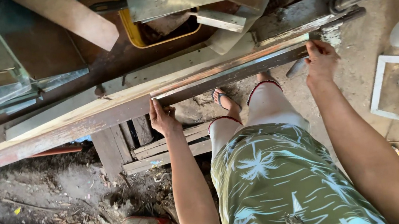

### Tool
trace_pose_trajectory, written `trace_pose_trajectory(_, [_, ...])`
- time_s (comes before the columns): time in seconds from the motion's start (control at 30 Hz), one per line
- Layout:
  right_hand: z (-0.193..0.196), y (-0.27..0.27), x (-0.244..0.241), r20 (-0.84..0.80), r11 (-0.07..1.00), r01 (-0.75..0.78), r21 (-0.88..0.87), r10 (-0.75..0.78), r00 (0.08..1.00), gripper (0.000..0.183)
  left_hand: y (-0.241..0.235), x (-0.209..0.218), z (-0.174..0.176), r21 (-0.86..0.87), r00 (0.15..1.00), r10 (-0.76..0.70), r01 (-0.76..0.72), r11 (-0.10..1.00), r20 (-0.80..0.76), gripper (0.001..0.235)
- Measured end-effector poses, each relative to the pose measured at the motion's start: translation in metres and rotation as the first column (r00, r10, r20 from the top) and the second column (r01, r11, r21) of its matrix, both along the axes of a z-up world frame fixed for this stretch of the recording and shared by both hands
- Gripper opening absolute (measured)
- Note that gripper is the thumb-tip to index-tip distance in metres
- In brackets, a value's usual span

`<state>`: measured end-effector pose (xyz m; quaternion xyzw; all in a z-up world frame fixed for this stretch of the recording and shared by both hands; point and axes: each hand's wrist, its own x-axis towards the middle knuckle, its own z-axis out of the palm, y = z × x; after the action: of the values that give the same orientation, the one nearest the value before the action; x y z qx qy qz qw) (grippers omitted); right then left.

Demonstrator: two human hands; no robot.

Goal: Bending and shaping metal strips using a manual bending machine and hand tools.

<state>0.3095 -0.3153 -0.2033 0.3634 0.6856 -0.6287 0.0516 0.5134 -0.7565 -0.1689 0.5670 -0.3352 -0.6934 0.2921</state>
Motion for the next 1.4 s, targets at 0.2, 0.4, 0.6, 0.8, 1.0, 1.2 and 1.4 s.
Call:
trace_pose_trajectory(0.2, [0.027, -0.017, -0.006, 0.038, 0.999, 0.052, -0.004, -0.052, 0.998, 0.015, 0.002, -0.002, 0.007, -0.017, 0.999, -0.012, 0.013, 1.0, 0.047, 0.024])
trace_pose_trajectory(0.4, [0.031, -0.023, -0.006, 0.064, 0.998, 0.065, 0.005, -0.065, 0.996, 0.012, 0.001, -0.001, 0.007, -0.026, 1.0, -0.001, 0.001, 1.0, 0.031, 0.025])
trace_pose_trajectory(0.6, [0.021, -0.02, -0.005, 0.048, 0.995, 0.094, 0.017, -0.094, 0.994, 0.015, -0.001, 0.002, -0.002, -0.029, 1.0, -0.009, 0.009, 1.0, 0.01, 0.025])
trace_pose_trajectory(0.8, [0.018, -0.019, -0.006, 0.034, 0.995, 0.094, 0.026, -0.095, 0.995, 0.015, 0.0, 0.002, -0.007, -0.029, 1.0, 0.014, -0.014, 0.999, -0.008, 0.024])
trace_pose_trajectory(1.0, [0.023, -0.022, -0.006, 0.033, 0.994, 0.107, 0.004, -0.107, 0.994, 0.017, 0.0, 0.003, -0.007, -0.024, 1.0, 0.002, -0.002, 1.0, 0.01, 0.025])
trace_pose_trajectory(1.2, [0.06, -0.032, -0.01, 0.093, 0.996, 0.081, 0.036, -0.084, 0.992, 0.013, 0.0, 0.003, 0.002, -0.015, 0.999, -0.027, 0.027, 1.0, 0.025, 0.03])
trace_pose_trajectory(1.4, [0.117, 0.052, -0.038, 0.177, 0.995, -0.033, 0.09, 0.016, 0.984, 0.02, 0.005, 0.003, 0.049, -0.022, 0.994, -0.021, 0.024, 0.999, 0.106, 0.038])
